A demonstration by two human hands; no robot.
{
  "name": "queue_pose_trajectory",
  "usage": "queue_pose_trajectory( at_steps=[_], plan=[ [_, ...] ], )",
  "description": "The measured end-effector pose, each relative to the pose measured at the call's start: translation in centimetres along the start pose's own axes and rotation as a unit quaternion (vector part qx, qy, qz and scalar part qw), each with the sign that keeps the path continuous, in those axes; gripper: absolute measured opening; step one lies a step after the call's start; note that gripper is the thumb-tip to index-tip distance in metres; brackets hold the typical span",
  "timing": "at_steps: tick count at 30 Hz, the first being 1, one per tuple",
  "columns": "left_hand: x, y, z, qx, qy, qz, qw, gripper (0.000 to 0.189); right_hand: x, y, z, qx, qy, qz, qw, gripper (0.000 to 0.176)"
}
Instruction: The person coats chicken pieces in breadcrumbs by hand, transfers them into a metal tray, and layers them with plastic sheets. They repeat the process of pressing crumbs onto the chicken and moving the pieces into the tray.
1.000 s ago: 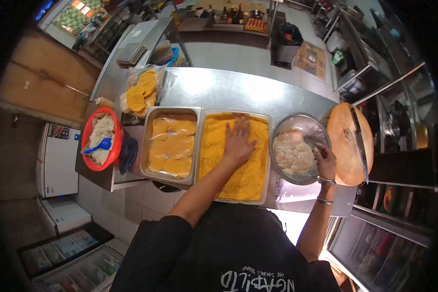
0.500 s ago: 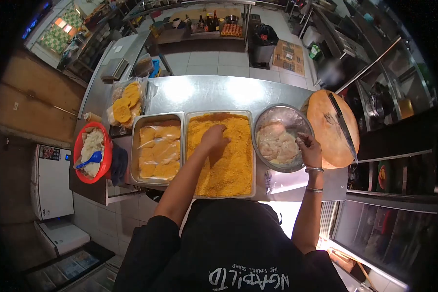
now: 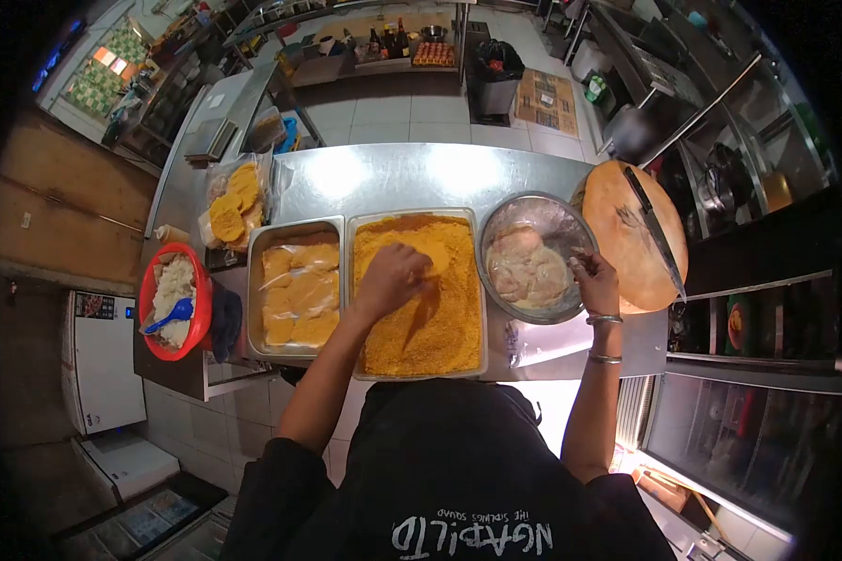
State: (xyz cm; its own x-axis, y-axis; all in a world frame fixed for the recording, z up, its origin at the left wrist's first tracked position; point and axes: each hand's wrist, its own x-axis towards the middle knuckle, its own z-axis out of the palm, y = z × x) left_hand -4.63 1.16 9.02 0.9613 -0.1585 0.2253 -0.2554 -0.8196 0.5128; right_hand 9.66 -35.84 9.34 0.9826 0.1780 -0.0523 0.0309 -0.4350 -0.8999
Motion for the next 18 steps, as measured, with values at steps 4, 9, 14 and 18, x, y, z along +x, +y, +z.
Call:
queue_pose_trajectory(
  at_steps=[4, 9, 14, 18],
  plan=[
    [-5.0, 2.3, 2.7, 0.066, 0.078, -0.139, 0.985, 0.044, -0.2, 0.3, 0.0, 0.009, 0.003, -0.001, 1.000, 0.025],
    [-8.8, -1.6, 7.5, -0.064, -0.061, -0.412, 0.907, 0.056, -0.4, 0.2, 0.2, 0.006, -0.003, 0.013, 1.000, 0.027],
    [-4.3, -1.0, 5.8, -0.205, -0.021, -0.479, 0.853, 0.060, 0.1, 0.5, 0.8, -0.003, -0.021, -0.007, 1.000, 0.027],
    [-1.4, 0.5, 4.9, 0.049, 0.114, -0.434, 0.892, 0.076, -0.1, -0.9, 0.6, -0.008, -0.026, -0.004, 1.000, 0.029]
  ],
)
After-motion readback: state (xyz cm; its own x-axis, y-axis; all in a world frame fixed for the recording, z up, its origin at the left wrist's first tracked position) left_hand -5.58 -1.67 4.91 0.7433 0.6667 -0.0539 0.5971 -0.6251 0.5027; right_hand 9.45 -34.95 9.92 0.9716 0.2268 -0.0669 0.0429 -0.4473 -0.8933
